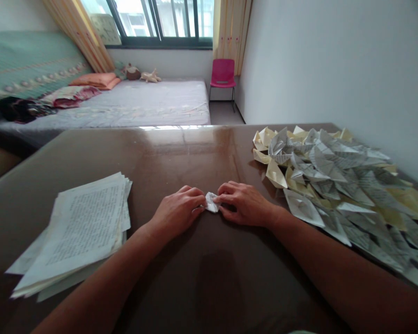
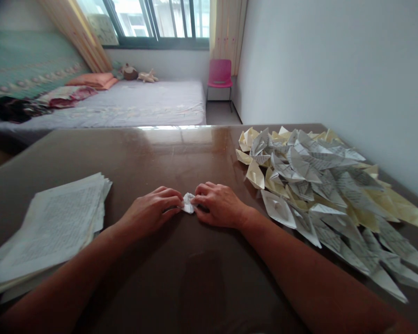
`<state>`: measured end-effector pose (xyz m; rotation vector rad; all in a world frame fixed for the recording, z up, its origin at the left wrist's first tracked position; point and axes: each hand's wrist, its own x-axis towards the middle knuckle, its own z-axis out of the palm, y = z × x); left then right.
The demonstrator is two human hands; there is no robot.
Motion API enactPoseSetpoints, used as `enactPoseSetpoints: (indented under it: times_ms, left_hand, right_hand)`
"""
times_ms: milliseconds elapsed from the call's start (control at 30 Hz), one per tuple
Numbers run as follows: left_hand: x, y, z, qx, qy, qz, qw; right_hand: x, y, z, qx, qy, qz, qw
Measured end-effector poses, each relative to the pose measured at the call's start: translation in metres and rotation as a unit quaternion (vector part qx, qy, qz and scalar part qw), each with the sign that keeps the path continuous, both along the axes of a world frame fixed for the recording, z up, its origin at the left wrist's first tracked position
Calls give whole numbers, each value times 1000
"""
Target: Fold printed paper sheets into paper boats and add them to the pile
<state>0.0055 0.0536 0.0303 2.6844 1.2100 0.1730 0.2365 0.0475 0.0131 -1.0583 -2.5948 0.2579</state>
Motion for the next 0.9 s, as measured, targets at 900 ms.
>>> enactPoseSetpoints:
  times_ms: [900]
  left_hand:
    - [40, -36, -17, 172, 98, 41, 979]
  right_hand:
    - [-32, -21, 0, 58, -180, -108, 976]
